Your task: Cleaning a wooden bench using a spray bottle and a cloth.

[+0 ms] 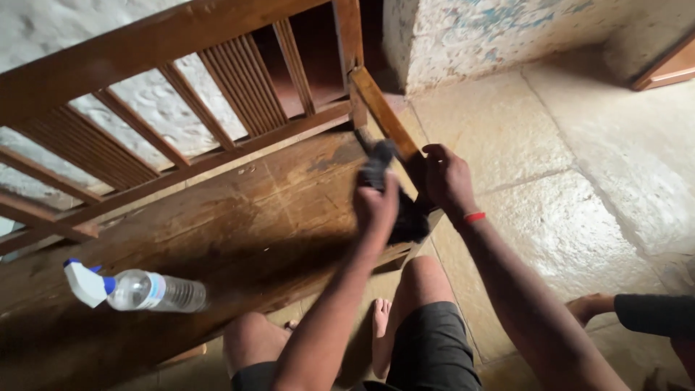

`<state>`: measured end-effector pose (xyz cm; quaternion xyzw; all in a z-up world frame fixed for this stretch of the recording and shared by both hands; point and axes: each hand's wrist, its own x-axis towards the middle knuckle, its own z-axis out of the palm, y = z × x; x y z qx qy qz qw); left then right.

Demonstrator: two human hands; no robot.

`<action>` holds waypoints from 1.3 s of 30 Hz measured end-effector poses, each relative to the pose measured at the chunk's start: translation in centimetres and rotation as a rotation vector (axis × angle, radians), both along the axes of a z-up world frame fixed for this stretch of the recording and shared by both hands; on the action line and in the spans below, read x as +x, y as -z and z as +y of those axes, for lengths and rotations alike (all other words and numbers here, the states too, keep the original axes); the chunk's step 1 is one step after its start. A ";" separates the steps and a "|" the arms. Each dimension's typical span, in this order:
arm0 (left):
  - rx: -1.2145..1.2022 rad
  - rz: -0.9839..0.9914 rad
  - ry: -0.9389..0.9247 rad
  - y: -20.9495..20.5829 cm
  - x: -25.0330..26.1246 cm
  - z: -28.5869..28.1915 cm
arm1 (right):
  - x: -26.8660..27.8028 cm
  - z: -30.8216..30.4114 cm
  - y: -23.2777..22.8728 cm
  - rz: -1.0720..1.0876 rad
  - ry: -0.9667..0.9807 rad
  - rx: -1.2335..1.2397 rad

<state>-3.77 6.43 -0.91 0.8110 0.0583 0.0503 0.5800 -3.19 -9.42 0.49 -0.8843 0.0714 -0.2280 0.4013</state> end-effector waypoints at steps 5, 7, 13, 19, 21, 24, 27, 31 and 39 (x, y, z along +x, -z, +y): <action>0.126 -0.381 0.180 0.8 -2.5 -2.0 | -0.7 0.4 -1.3 0.006 -0.028 0.110; 0.148 -0.517 0.242 0.5 -2.5 -1.7 | -0.7 0.4 -1.5 0.049 -0.041 0.161; 0.225 -0.372 0.209 4.6 4.6 -2.0 | -0.2 0.7 -0.6 0.081 0.073 0.086; 0.386 -0.201 -0.045 3.4 14.3 -1.8 | -0.4 0.8 -1.5 0.048 0.026 0.077; 0.443 -0.127 -0.020 4.1 15.5 -1.7 | -0.3 0.7 -1.3 0.053 0.025 0.079; 0.305 -0.318 0.133 4.7 11.2 -1.1 | -0.6 0.9 -1.3 0.049 0.033 0.113; 0.192 -0.549 0.281 5.4 3.5 -0.3 | -0.5 0.8 -0.6 0.029 0.034 0.113; 0.288 -0.581 0.307 4.1 3.5 -0.3 | -0.9 1.1 -1.3 0.037 0.025 0.133; 0.526 -0.228 -0.067 2.7 18.2 -0.7 | -0.4 0.4 -0.5 0.066 0.044 0.094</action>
